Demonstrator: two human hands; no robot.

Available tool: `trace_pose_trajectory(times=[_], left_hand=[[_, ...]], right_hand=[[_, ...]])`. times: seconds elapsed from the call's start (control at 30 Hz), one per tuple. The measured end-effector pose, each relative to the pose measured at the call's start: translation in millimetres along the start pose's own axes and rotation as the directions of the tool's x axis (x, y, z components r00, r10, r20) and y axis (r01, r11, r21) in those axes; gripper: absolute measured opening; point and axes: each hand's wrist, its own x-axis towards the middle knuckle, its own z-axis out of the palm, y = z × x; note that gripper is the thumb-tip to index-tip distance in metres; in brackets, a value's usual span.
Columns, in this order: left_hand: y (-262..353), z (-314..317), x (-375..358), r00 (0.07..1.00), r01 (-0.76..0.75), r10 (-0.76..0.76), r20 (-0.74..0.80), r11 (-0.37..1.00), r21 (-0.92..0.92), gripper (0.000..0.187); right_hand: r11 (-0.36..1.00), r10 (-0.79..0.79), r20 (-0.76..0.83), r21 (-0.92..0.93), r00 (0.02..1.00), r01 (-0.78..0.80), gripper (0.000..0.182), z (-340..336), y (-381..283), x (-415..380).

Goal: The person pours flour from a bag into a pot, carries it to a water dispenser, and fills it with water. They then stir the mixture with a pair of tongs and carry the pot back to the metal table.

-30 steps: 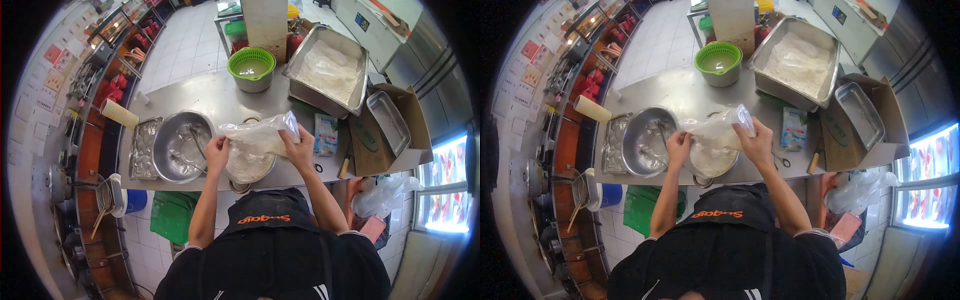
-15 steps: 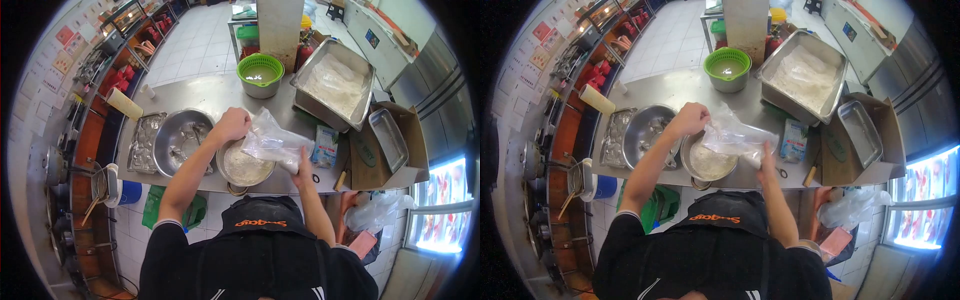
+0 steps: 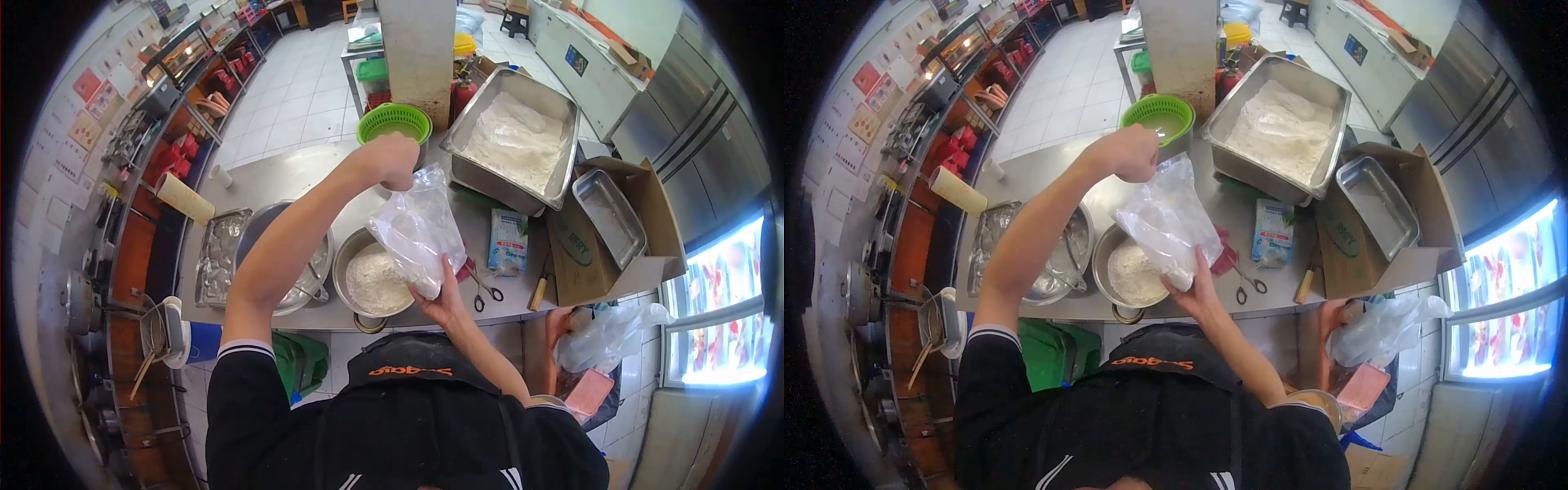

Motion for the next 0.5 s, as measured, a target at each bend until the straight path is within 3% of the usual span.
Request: trace_pose_trajectory(times=[0.17,0.27,0.33,0.5], left_hand=[[2.1,-14.9,-9.0,0.999,0.02,-0.02,-0.035,1.0,-0.016,0.017],[17.8,-32.0,-25.4,0.997,-0.005,-0.001,-0.077,0.997,-0.076,0.021],[27.4,-46.4,-29.5,0.989,-0.047,0.039,-0.14,0.998,-0.052,0.021],[26.5,-59.0,-19.9,0.982,-0.096,0.107,-0.156,0.993,0.074,0.015]], right_hand=[[0.999,-0.031,0.046,-0.022,0.998,0.032,0.07,2.8,-6.9,3.3],[1.0,-0.008,0.154,-0.021,0.988,0.011,0.071,2.4,-3.7,15.3],[0.995,-0.098,0.208,0.05,0.973,0.089,0.071,14.3,-6.2,26.5],[0.989,-0.112,0.272,0.119,0.956,0.083,0.071,43.1,-2.7,51.4]])
